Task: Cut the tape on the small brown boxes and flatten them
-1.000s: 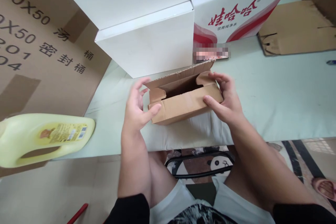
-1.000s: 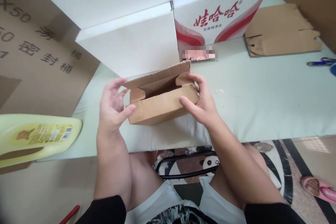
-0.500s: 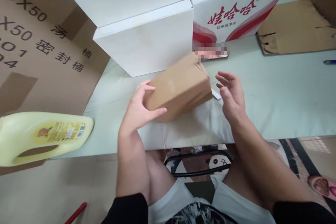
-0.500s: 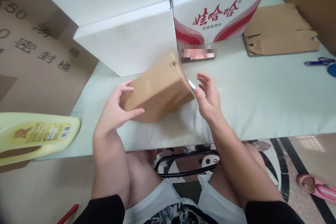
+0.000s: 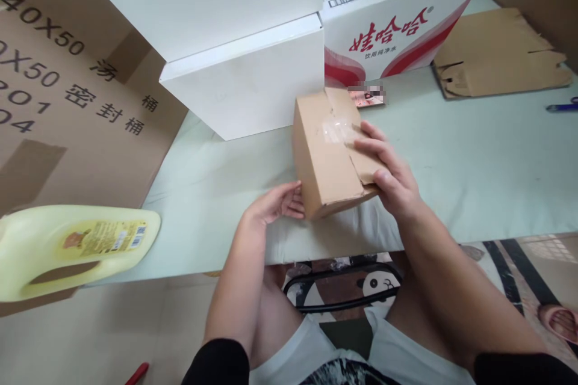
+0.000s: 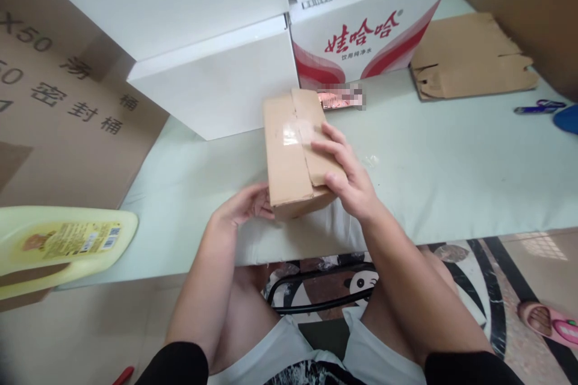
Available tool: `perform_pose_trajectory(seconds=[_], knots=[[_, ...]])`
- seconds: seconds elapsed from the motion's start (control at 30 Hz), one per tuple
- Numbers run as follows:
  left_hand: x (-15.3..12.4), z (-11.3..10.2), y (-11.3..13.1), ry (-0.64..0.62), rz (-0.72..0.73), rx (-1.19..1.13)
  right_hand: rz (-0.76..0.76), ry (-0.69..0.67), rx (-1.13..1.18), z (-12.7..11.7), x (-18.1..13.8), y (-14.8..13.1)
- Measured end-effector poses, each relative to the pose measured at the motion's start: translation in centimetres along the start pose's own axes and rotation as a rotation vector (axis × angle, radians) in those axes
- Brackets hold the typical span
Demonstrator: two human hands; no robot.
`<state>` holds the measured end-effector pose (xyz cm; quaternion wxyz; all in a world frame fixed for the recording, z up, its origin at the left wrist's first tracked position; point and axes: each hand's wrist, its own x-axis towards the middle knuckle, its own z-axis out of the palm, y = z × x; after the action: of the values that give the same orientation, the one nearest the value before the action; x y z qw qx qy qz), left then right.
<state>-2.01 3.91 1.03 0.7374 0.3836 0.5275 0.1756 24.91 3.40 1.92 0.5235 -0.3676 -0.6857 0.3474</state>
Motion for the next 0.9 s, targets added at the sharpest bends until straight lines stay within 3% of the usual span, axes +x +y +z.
perform_pose_trajectory(seconds=[0.07,0.13,0.2,0.23,0.27,0.33,0.37,0.47,0.53,0.57,0.67,0.77,0.9], knots=[[0.2,-0.5,0.0,0.090,-0.008,0.145,0.027,-0.074,0.002,-0.3,0.0,-0.2],[0.0,-1.0,0.4,0.341,0.149,0.225,0.036,-0.159,0.012,-0.2,0.0,-0.5],[-0.7,-1.1,0.9,0.637,0.492,0.255,0.034,-0.219,0.020,0.0,0.0,-0.8],[-1.1,-0.9,1.2,0.738,0.697,0.304,0.033,-0.241,0.022,0.2,0.0,-0.9],[-1.5,-0.6,1.5,0.762,0.885,0.388,0.032,-0.262,0.026,0.3,0.0,-1.0],[-2.3,0.6,2.0,0.600,1.115,0.639,0.025,-0.300,0.060,0.3,0.2,-1.0],[-2.6,1.2,2.2,0.506,1.149,0.771,0.028,-0.288,0.086,0.3,0.2,-0.9],[-2.7,2.7,2.3,0.412,1.140,1.004,0.116,-0.048,0.020,0.1,0.4,0.5],[-2.5,3.0,2.2,0.415,1.115,1.044,0.209,0.112,-0.216,0.0,0.5,1.8],[-2.4,2.9,2.1,0.415,1.106,1.047,0.246,0.128,-0.350,-0.1,0.5,2.6],[-2.3,2.5,2.0,0.415,1.093,1.039,0.302,-0.016,-0.636,0.0,0.2,4.5],[-2.5,2.3,2.0,0.413,1.069,1.042,0.365,-0.123,-0.764,0.2,0.1,5.7],[-2.5,2.4,2.1,0.411,1.046,1.040,0.460,-0.043,-0.749,0.0,0.8,6.0]])
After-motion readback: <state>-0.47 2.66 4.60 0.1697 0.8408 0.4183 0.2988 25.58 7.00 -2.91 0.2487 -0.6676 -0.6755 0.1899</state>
